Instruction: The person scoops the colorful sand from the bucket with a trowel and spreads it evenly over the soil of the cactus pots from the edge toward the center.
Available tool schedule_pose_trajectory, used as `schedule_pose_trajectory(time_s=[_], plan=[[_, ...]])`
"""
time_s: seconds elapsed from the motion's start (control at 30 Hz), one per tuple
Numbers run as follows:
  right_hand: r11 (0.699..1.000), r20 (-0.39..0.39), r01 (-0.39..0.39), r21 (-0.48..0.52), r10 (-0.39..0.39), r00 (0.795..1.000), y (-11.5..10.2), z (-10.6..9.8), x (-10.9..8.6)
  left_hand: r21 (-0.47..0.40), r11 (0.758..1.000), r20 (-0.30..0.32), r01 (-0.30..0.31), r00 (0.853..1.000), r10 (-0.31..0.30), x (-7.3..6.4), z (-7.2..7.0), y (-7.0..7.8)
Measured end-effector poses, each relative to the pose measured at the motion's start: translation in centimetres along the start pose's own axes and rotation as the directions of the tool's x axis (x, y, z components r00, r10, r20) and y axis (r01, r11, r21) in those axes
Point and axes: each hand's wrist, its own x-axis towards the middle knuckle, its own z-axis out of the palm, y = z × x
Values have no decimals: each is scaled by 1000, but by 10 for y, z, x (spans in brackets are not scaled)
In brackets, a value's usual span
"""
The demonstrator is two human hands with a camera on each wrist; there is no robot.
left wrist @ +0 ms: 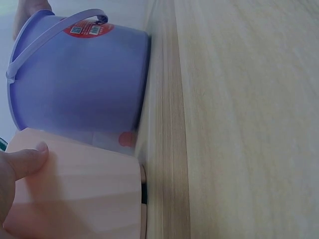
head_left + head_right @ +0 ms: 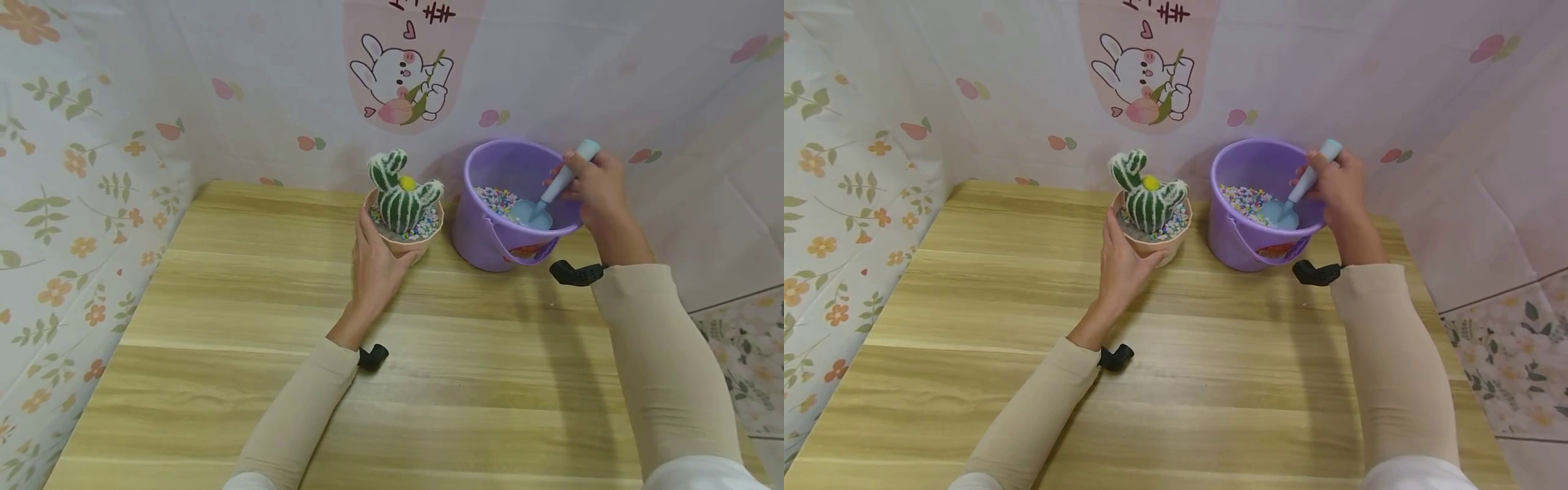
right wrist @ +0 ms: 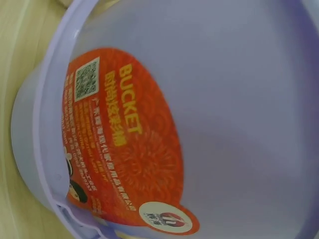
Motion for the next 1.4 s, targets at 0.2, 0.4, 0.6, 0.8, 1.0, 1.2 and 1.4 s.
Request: schedule_pose_trajectory(time_s=[0.2, 0.4, 0.6, 0.8, 1.0, 1.2, 1.4], plan=[[995, 4, -4, 98, 4, 1000, 1, -5, -2, -11, 1000, -3, 0, 1000, 0, -2, 1, -1], [988, -65, -40, 150, 50, 997, -1, -6, -1, -11, 1000, -8, 2, 1000, -2, -2, 0, 0], [968, -123, -29, 250, 62, 990, -2, -7, 0, 9, 1000, 10, 15, 1000, -15, -2, -1, 1], [925, -180, -21, 380, 96, 979, -4, -9, 4, 2, 1000, 10, 27, 1000, -27, -1, 0, 2], [876, -236, -2, 483, 133, 963, -4, -12, 6, 10, 999, -29, 30, 999, -30, -3, 4, 2], [836, -255, 8, 548, 159, 954, -4, -16, 5, 52, 998, -83, 36, 996, -32, -9, 8, 4], [791, -249, -2, 612, 194, 949, -6, -17, 6, 74, 997, -58, 31, 998, -27, -9, 2, 4]])
